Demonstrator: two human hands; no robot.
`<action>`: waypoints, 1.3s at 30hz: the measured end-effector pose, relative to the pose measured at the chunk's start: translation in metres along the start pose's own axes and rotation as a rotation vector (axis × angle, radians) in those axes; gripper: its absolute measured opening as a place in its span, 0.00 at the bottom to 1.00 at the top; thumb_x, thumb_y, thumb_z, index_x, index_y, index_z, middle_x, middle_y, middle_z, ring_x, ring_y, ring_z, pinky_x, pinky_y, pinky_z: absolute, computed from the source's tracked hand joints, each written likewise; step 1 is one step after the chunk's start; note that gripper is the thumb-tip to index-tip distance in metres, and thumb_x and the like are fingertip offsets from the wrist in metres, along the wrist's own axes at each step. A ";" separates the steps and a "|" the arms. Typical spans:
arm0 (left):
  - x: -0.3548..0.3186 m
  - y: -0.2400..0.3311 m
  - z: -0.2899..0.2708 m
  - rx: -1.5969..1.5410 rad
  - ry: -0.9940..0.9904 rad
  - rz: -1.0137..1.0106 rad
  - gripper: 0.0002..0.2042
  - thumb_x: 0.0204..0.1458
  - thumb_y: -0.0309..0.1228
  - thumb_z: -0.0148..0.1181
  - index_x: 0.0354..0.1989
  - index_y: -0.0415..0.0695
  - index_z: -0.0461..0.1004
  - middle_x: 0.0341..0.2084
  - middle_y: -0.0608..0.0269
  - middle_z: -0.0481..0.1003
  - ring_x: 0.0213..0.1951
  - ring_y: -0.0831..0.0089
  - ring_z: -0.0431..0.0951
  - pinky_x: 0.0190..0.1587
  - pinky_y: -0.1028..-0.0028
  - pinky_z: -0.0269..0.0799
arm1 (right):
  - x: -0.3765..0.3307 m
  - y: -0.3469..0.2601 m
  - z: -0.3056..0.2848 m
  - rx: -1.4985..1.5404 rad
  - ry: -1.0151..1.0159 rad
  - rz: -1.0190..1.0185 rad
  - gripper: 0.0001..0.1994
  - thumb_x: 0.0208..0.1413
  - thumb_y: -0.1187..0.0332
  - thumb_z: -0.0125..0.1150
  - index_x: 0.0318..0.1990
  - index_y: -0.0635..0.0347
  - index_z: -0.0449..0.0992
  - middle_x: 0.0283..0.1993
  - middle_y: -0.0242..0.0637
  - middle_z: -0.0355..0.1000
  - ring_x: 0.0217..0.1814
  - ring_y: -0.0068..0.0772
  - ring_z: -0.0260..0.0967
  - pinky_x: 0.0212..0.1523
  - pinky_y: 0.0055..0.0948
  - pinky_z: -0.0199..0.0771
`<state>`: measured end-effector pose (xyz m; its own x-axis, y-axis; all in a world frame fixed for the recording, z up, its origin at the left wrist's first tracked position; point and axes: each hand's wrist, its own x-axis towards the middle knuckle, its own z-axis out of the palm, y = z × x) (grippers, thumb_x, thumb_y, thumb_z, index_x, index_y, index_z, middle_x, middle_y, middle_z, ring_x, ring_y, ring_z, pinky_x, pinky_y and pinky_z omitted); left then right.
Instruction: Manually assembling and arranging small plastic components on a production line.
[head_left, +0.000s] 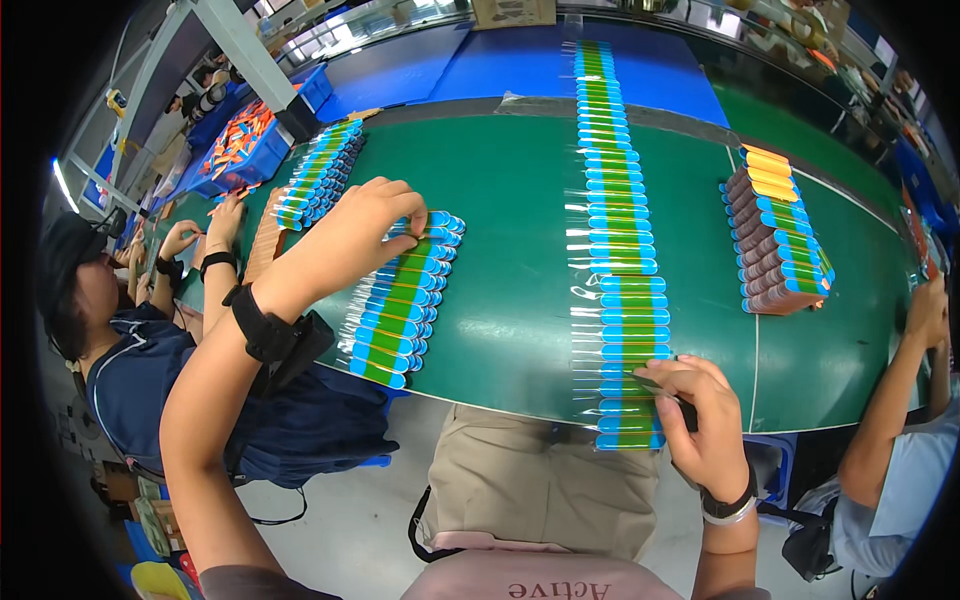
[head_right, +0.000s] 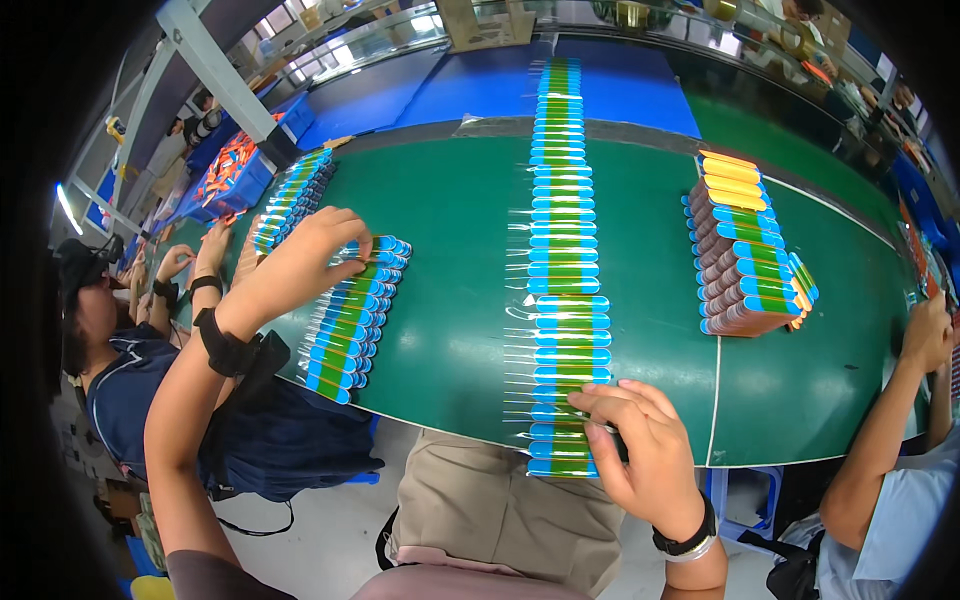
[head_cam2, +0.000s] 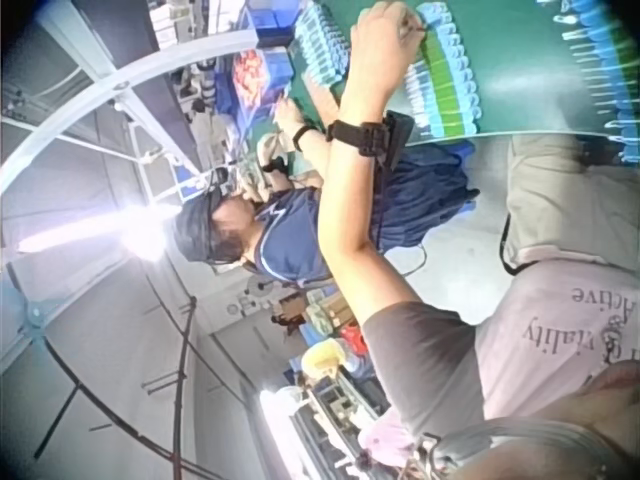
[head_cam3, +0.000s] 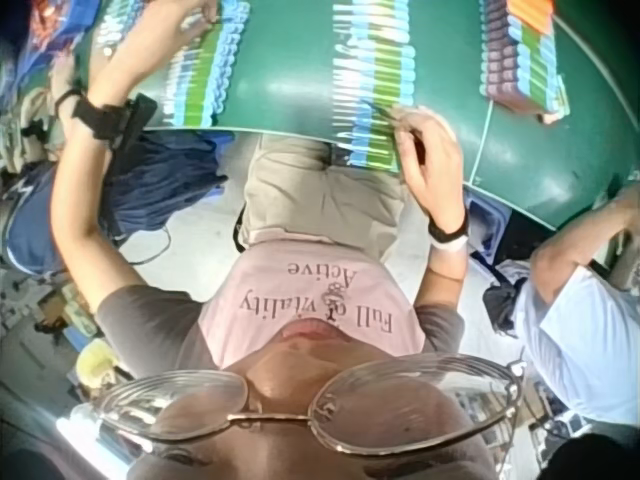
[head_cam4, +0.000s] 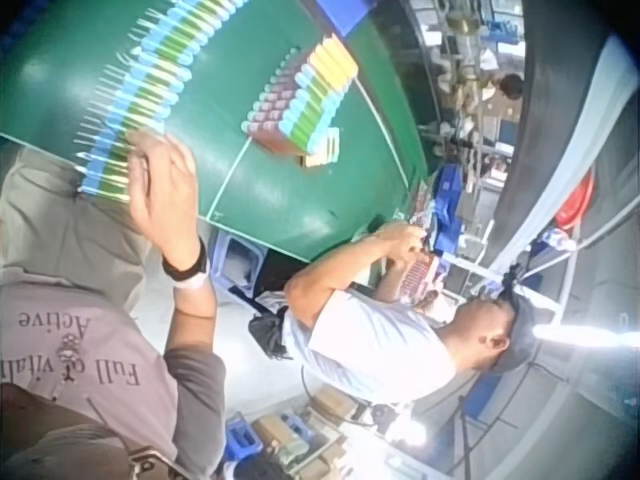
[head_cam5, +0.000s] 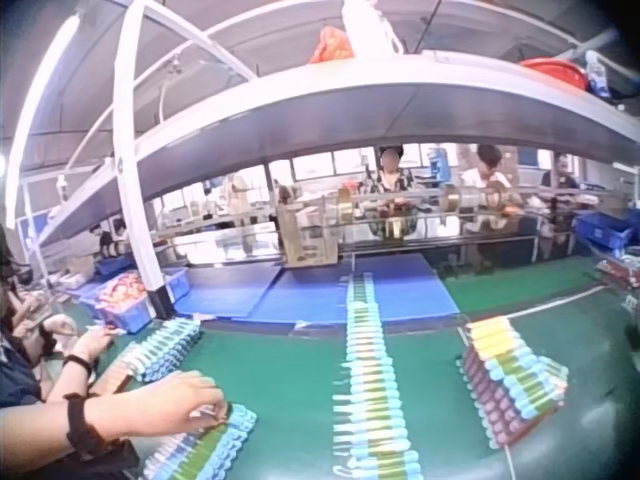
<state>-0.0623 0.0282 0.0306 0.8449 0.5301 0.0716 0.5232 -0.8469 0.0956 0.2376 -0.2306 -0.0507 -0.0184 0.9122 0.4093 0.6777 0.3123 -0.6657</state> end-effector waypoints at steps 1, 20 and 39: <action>0.001 -0.002 -0.002 -0.025 -0.015 0.013 0.10 0.47 0.22 0.64 0.38 0.42 0.72 0.37 0.58 0.74 0.45 0.56 0.74 0.49 0.62 0.69 | 0.001 0.000 0.000 -0.002 0.000 -0.003 0.07 0.56 0.76 0.56 0.42 0.60 0.74 0.42 0.34 0.80 0.52 0.39 0.76 0.60 0.43 0.67; -0.033 0.026 -0.113 -0.367 -0.171 -0.195 0.06 0.46 0.20 0.64 0.33 0.39 0.77 0.30 0.66 0.78 0.34 0.75 0.77 0.43 0.74 0.71 | 0.001 -0.001 0.001 -0.023 0.004 0.005 0.03 0.57 0.75 0.56 0.39 0.59 0.71 0.45 0.37 0.80 0.51 0.41 0.77 0.58 0.44 0.67; 0.030 -0.033 -0.006 -0.363 -0.290 -0.270 0.11 0.49 0.28 0.69 0.40 0.44 0.76 0.35 0.64 0.77 0.37 0.73 0.76 0.44 0.73 0.71 | 0.000 -0.002 0.001 -0.018 0.013 0.017 0.04 0.58 0.76 0.56 0.39 0.59 0.69 0.45 0.37 0.81 0.50 0.42 0.77 0.58 0.45 0.67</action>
<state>-0.0546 0.0727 0.0357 0.7085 0.6497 -0.2755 0.6975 -0.5856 0.4131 0.2356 -0.2309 -0.0503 0.0033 0.9138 0.4062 0.6910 0.2916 -0.6615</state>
